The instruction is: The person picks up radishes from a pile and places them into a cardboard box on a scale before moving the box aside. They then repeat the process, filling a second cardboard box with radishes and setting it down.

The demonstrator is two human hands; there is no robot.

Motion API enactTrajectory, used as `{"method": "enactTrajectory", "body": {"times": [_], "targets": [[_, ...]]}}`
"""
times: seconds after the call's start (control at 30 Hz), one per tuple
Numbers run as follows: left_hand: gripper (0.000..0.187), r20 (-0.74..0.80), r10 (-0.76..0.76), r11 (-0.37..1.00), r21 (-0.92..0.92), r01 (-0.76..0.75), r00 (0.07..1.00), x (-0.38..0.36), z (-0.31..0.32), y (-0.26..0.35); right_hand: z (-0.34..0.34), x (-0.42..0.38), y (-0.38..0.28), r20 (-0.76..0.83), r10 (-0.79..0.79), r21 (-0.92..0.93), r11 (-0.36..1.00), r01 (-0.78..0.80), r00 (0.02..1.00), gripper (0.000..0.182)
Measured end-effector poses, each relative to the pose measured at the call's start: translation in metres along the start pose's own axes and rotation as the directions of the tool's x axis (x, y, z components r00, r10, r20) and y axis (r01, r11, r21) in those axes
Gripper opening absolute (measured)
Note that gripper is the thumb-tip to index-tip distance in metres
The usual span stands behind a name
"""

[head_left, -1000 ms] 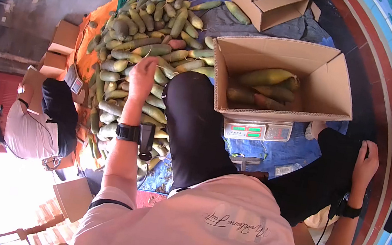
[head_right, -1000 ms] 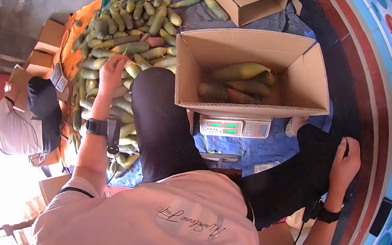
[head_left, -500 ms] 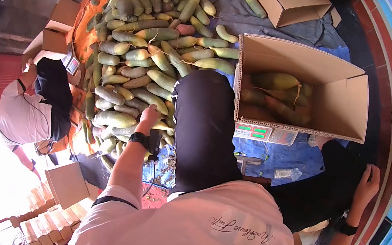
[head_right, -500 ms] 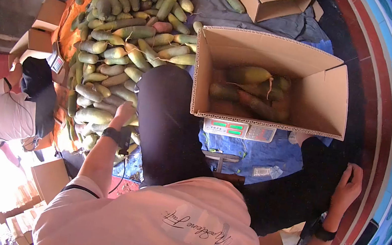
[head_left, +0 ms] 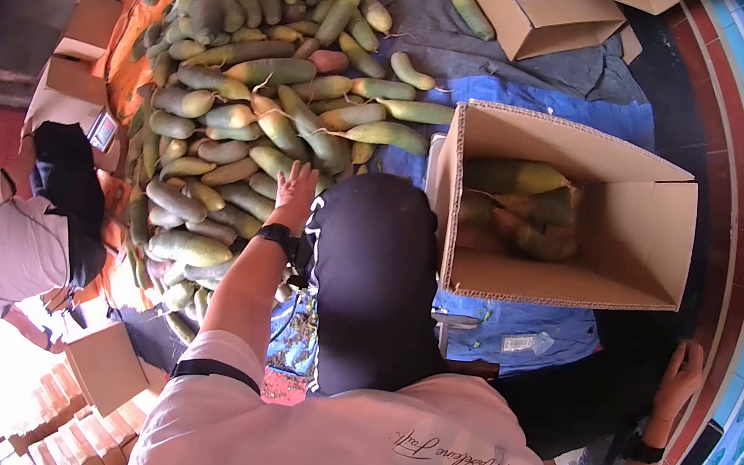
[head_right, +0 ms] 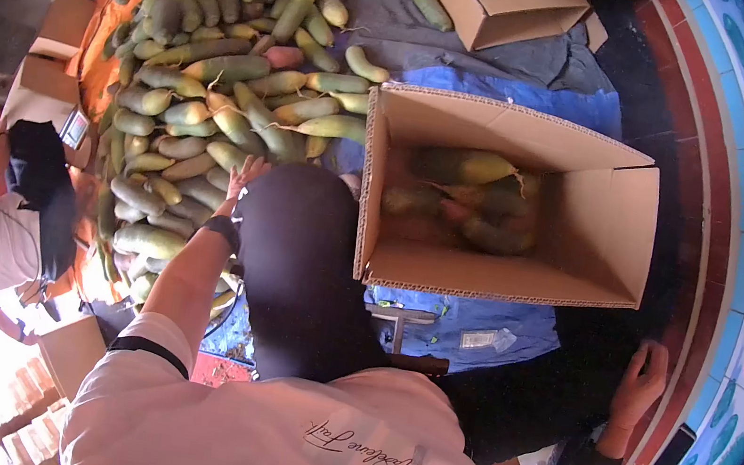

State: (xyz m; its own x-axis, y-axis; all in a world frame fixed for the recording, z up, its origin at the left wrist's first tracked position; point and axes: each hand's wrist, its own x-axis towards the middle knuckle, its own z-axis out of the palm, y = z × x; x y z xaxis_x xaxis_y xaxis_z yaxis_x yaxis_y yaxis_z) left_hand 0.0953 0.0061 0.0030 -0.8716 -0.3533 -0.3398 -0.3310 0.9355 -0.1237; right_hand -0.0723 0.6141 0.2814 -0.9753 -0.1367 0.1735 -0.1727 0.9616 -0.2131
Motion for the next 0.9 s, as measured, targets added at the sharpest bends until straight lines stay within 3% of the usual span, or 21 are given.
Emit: {"method": "enactTrajectory", "body": {"times": [0.17, 0.23, 0.3, 0.37, 0.43, 0.5, 0.57, 0.63, 0.67, 0.7, 0.8, 0.9], "targets": [[0.018, -0.095, 0.041, 0.994, 0.1, -0.032, 0.995, 0.03, 0.036, -0.001, -0.001, 0.004, -0.01, -0.001, -0.004, 0.001, 1.0, 0.004, 1.0, 0.009], [0.016, -0.136, 0.053, 0.995, 0.089, -0.042, 0.989, 0.035, 0.038, 0.001, -0.002, 0.005, -0.01, 0.015, -0.013, 0.037, 0.999, 0.013, 1.0, 0.007], [0.012, -0.284, 0.161, 0.979, 0.17, -0.115, 0.945, 0.036, 0.048, -0.004, -0.003, 0.006, -0.018, 0.005, -0.013, 0.016, 1.0, 0.013, 1.0, 0.007], [0.012, -0.216, 0.157, 0.982, 0.136, -0.129, 0.964, 0.033, 0.049, -0.003, -0.005, 0.01, -0.026, -0.008, -0.01, -0.006, 1.0, 0.01, 1.0, 0.006], [0.012, -0.311, 0.231, 0.971, 0.13, -0.2, 0.922, 0.013, 0.019, 0.004, -0.006, 0.011, -0.033, -0.026, -0.061, 0.022, 0.998, 0.062, 0.998, 0.005], [0.017, -0.257, 0.203, 0.978, 0.109, -0.181, 0.945, -0.002, -0.011, 0.011, -0.007, 0.012, -0.037, -0.03, -0.049, 0.043, 0.998, 0.05, 0.998, 0.005], [0.023, -0.358, 0.039, 0.994, -0.079, -0.072, 0.933, -0.009, -0.013, -0.005, -0.008, 0.011, -0.037, -0.035, -0.039, 0.07, 0.997, 0.041, 0.999, 0.004], [0.032, -0.304, -0.223, 0.956, -0.255, 0.146, 0.926, -0.018, -0.042, -0.016, -0.009, 0.01, -0.036, -0.06, -0.074, 0.062, 0.995, 0.078, 0.995, 0.005], [0.045, -0.268, -0.279, 0.898, -0.413, 0.152, 0.922, -0.029, -0.067, -0.021, -0.009, 0.009, -0.036, -0.069, -0.068, 0.07, 0.995, 0.072, 0.995, 0.005], [0.054, -0.367, -0.394, 0.834, -0.528, 0.161, 0.843, -0.041, -0.093, -0.014, -0.01, 0.008, -0.035, -0.075, -0.055, 0.072, 0.996, 0.06, 0.996, 0.005], [0.054, -0.389, -0.546, 0.688, -0.713, 0.133, 0.742, -0.058, -0.127, -0.039, -0.012, 0.004, -0.031, -0.108, -0.05, 0.1, 0.993, 0.061, 0.993, 0.005], [0.051, -0.45, -0.687, 0.582, -0.811, 0.062, 0.57, -0.084, -0.201, -0.027, -0.014, 0.001, -0.028, -0.134, -0.056, 0.132, 0.988, 0.074, 0.989, 0.005]]}}
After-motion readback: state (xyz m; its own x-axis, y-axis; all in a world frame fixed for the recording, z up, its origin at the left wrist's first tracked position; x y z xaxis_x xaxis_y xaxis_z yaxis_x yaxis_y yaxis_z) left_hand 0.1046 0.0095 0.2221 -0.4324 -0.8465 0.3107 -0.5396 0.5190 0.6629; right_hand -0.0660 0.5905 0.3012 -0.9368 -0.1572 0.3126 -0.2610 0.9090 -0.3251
